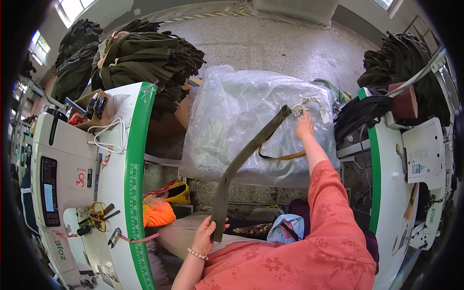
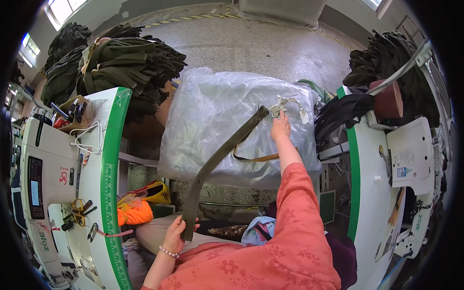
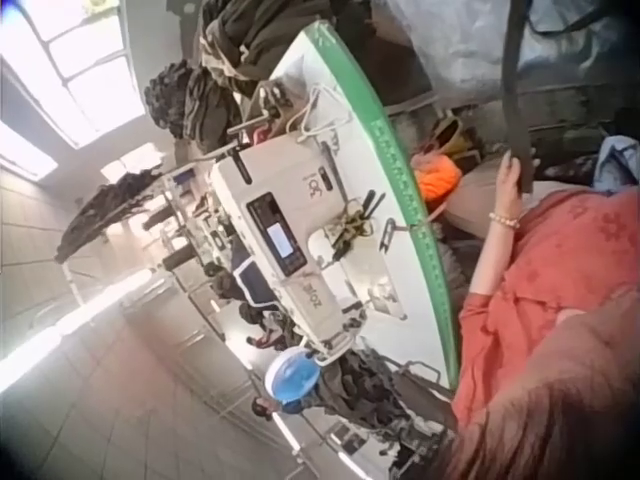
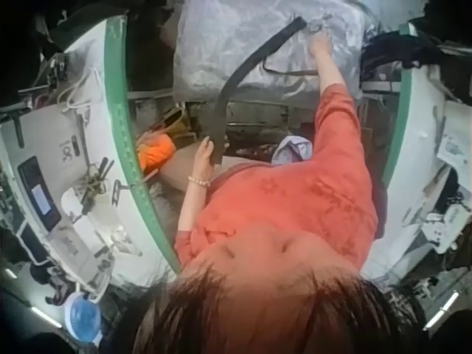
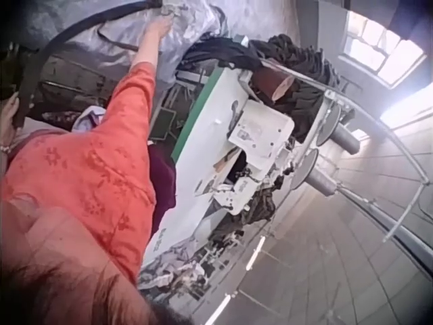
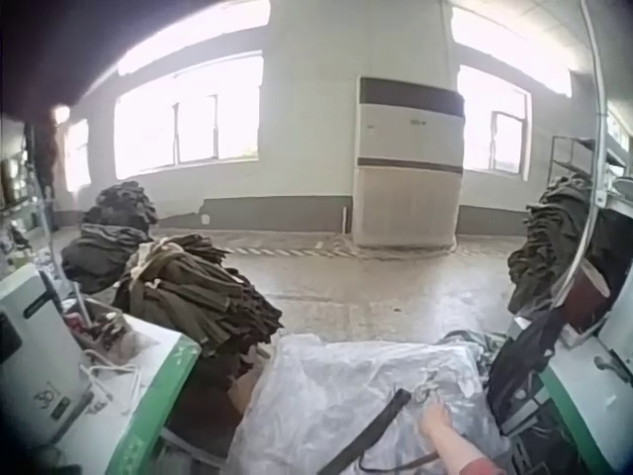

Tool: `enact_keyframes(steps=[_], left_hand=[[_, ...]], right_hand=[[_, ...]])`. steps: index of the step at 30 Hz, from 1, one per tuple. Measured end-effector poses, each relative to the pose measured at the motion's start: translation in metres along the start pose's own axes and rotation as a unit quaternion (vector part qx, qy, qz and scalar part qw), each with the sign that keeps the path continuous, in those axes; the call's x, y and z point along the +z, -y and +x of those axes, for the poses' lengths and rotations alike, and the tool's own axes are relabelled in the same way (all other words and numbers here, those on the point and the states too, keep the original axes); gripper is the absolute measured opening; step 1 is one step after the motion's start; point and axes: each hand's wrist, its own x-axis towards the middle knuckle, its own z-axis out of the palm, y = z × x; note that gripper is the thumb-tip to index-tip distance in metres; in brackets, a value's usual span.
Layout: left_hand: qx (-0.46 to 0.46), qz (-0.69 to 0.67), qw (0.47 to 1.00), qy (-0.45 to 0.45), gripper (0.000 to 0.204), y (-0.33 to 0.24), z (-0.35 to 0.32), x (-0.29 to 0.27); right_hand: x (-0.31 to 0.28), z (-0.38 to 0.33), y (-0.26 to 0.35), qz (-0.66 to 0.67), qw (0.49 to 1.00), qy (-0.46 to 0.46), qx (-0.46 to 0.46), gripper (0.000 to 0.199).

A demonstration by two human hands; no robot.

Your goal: Sewing fabric straps using an industrial sewing machine.

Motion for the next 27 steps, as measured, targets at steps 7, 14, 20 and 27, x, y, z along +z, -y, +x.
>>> enact_keyframes(steps=[7,14,20,27], left_hand=[[-0.015,0.017,1.0,-0.002,0.035,0.015,0.007,-0.018],[-0.035,0.018,0.999,-0.028,0.033,0.024,0.014,-0.019],[-0.037,0.008,0.999,-0.034,0.031,0.033,0.023,-0.023],[-0.037,0.0,0.999,-0.024,0.029,0.034,0.019,-0.032]], right_hand=[[0.014,0.008,0.016,-0.028,0.999,0.024,0.013,0.029],[-0.042,0.033,0.051,-0.198,0.967,0.156,-0.042,0.024],[-0.022,0.06,0.052,0.528,0.794,0.185,0.236,0.023],[0.087,0.026,0.021,0.405,0.827,-0.218,0.324,0.027]])
